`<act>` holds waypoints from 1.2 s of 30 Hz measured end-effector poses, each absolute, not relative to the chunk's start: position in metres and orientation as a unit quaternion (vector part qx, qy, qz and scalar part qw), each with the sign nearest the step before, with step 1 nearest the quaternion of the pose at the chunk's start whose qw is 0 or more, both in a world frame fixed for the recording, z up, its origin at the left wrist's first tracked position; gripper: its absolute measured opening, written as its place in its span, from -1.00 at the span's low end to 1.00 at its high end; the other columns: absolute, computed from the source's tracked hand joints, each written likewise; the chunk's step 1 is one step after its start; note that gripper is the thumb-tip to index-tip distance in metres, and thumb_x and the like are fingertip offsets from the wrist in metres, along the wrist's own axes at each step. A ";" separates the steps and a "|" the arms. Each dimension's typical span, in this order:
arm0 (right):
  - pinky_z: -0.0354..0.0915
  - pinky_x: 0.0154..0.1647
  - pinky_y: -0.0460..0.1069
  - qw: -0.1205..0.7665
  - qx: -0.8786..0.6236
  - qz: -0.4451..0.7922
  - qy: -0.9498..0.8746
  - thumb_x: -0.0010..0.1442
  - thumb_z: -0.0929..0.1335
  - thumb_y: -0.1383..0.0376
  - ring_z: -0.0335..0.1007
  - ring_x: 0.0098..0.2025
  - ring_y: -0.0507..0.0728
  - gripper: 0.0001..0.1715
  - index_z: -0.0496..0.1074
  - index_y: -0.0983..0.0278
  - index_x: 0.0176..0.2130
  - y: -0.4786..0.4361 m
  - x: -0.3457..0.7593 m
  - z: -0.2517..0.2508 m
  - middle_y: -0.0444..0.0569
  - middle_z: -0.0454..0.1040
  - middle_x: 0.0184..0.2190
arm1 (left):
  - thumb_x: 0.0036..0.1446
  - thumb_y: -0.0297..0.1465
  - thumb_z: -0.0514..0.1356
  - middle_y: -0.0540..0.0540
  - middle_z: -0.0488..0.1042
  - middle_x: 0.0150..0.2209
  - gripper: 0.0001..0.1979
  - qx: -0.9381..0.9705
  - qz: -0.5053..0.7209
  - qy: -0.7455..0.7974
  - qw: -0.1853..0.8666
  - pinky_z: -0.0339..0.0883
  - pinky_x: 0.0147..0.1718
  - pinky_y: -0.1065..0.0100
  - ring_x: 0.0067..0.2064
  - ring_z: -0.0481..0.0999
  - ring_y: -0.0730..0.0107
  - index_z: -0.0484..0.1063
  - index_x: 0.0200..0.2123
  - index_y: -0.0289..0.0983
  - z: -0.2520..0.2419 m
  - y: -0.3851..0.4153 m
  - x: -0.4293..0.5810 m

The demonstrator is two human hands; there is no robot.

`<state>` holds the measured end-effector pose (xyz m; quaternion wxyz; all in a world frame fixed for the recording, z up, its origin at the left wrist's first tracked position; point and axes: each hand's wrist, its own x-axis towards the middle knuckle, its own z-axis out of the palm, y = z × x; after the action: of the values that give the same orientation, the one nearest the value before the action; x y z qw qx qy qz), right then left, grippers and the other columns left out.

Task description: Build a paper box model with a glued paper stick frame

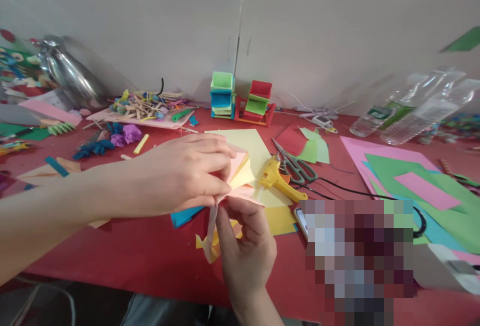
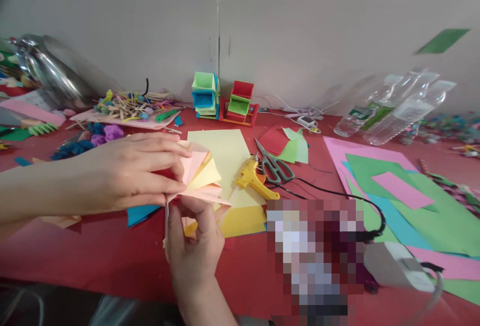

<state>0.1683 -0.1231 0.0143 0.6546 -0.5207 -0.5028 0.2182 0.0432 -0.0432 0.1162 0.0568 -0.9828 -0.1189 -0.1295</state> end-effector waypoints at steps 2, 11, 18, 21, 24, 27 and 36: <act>0.33 -0.52 -0.15 0.653 -0.515 0.234 -0.504 0.08 0.35 0.38 0.41 -0.50 0.00 -0.96 0.39 0.25 -0.37 -0.124 0.169 0.013 -0.15 0.47 -0.55 | 0.15 -0.40 0.11 -0.07 0.47 -0.26 -0.84 -0.982 -0.137 -0.117 0.058 0.11 0.10 0.13 0.07 0.29 0.21 0.48 -0.25 -0.19 0.116 -0.043 0.043; 0.35 -0.46 -0.12 0.662 -0.499 0.279 -0.485 0.11 0.34 0.36 0.42 -0.44 0.02 -0.96 0.42 0.27 -0.35 -0.127 0.170 0.006 -0.10 0.48 -0.49 | 0.16 -0.39 0.10 -0.07 0.47 -0.29 -0.83 -0.982 -0.136 -0.123 0.042 0.16 0.04 0.12 0.03 0.32 0.21 0.48 -0.23 -0.17 0.113 -0.042 0.044; 0.34 -0.51 -0.13 0.670 -0.495 0.301 -0.464 0.11 0.34 0.37 0.40 -0.45 0.02 -0.97 0.41 0.26 -0.35 -0.127 0.172 0.003 -0.11 0.46 -0.50 | 0.15 -0.40 0.11 -0.08 0.47 -0.31 -0.84 -0.982 -0.131 -0.127 0.053 0.16 0.04 0.13 0.02 0.33 0.19 0.51 -0.33 -0.21 0.115 -0.041 0.044; 0.33 -0.53 -0.14 0.677 -0.489 0.308 -0.456 0.11 0.34 0.38 0.38 -0.47 0.00 -0.97 0.40 0.26 -0.36 -0.127 0.171 0.002 -0.13 0.45 -0.51 | 0.14 -0.40 0.11 -0.08 0.47 -0.31 -0.84 -0.982 -0.126 -0.130 0.054 0.17 0.04 0.12 0.02 0.33 0.18 0.51 -0.34 -0.21 0.115 -0.041 0.045; 0.31 -0.50 -0.15 0.678 -0.495 0.302 -0.452 0.10 0.35 0.38 0.37 -0.46 -0.01 -0.96 0.40 0.25 -0.36 -0.127 0.171 0.001 -0.14 0.45 -0.50 | 0.13 -0.39 0.12 -0.08 0.47 -0.27 -0.86 -0.984 -0.116 -0.131 0.045 0.17 0.03 0.12 0.03 0.32 0.18 0.50 -0.31 -0.19 0.113 -0.042 0.046; 0.31 -0.46 -0.15 0.678 -0.500 0.294 -0.452 0.09 0.35 0.39 0.38 -0.44 -0.01 -0.96 0.40 0.25 -0.37 -0.128 0.170 0.002 -0.14 0.46 -0.48 | 0.14 -0.39 0.12 -0.08 0.46 -0.26 -0.85 -0.984 -0.116 -0.127 0.046 0.18 0.03 0.11 0.04 0.32 0.19 0.49 -0.29 -0.19 0.112 -0.044 0.047; 0.31 -0.43 -0.17 0.686 -0.483 0.287 -0.462 0.10 0.34 0.43 0.37 -0.42 -0.03 -0.91 0.42 0.24 -0.36 -0.130 0.172 0.000 -0.16 0.45 -0.47 | 0.20 -0.38 0.05 -0.14 0.48 -0.26 -0.74 -0.982 -0.114 -0.124 0.088 0.23 0.00 0.11 0.02 0.34 0.18 0.51 -0.42 -0.28 0.112 -0.048 0.054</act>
<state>0.1716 -0.1298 0.0001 0.6862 -0.4830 -0.4617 0.2875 0.0537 -0.0485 0.1122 0.0885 -0.9818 -0.1239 -0.1138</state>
